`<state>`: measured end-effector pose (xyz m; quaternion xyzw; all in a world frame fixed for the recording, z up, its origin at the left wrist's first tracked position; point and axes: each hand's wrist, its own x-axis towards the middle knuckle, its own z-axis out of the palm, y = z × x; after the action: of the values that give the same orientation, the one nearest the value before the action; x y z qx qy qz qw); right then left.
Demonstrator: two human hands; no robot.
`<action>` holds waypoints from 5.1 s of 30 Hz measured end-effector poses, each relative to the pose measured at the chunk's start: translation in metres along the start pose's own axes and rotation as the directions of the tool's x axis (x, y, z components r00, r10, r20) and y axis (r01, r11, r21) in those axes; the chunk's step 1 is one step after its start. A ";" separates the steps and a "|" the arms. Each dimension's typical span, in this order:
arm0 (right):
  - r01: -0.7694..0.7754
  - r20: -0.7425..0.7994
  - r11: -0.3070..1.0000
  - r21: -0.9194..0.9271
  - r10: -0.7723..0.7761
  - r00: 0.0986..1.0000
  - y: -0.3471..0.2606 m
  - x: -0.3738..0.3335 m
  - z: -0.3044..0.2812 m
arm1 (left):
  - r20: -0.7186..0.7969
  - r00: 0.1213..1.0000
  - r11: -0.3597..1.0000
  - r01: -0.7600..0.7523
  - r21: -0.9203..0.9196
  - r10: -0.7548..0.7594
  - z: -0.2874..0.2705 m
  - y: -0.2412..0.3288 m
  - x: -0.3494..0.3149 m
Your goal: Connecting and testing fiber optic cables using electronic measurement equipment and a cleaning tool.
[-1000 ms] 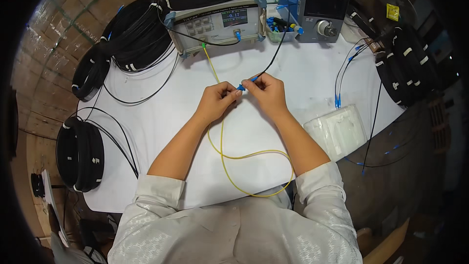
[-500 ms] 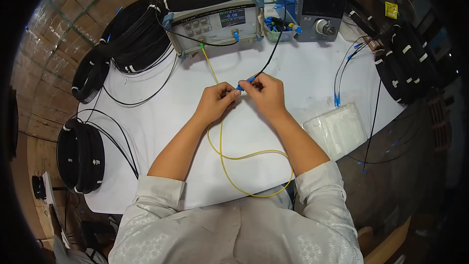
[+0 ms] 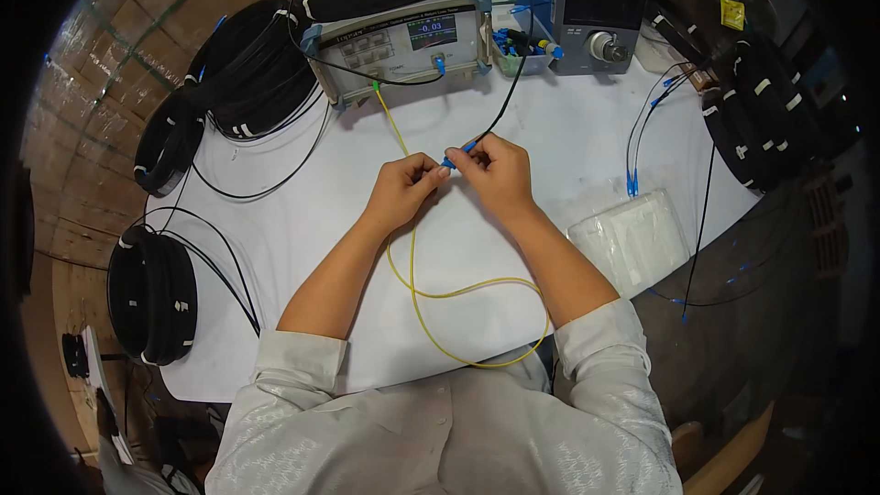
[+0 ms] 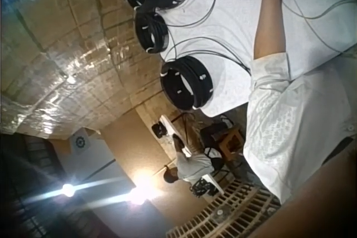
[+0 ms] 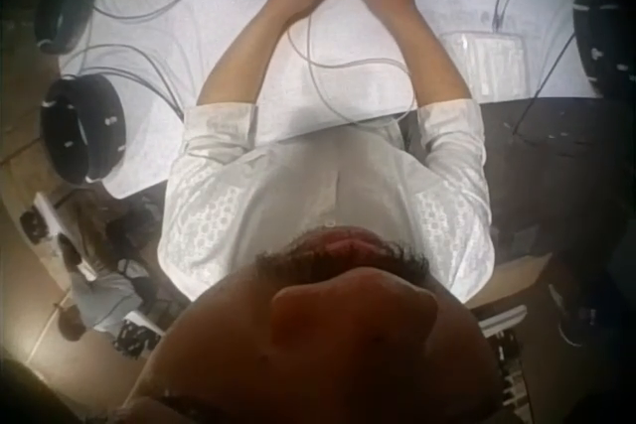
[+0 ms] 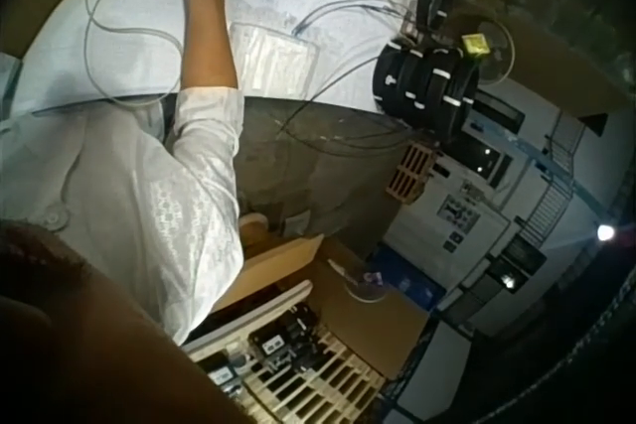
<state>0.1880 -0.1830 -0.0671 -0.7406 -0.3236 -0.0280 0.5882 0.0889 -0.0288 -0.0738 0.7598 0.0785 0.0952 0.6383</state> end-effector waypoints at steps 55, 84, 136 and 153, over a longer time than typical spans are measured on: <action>-0.075 0.199 0.997 0.003 0.073 0.977 -0.007 0.002 -0.013 | 0.083 0.995 0.998 0.056 0.015 -0.057 -0.008 0.000 0.001; -0.358 0.267 0.819 0.449 0.260 0.928 -0.002 0.000 -0.003 | 0.173 0.982 0.979 0.109 -0.174 -0.079 -0.009 -0.003 -0.002; -0.257 0.311 0.878 0.403 0.133 0.941 0.006 -0.002 -0.001 | 0.133 0.991 0.940 0.054 -0.338 -0.009 -0.006 0.001 0.000; -0.305 0.144 0.849 0.432 0.269 0.952 -0.003 0.004 -0.009 | 0.135 0.987 0.907 0.137 -0.399 -0.090 -0.014 0.000 -0.001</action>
<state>0.1933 -0.1892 -0.0600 -0.6252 -0.2297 0.1645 0.7276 0.0850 -0.0154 -0.0717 0.6085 0.0650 0.0289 0.7903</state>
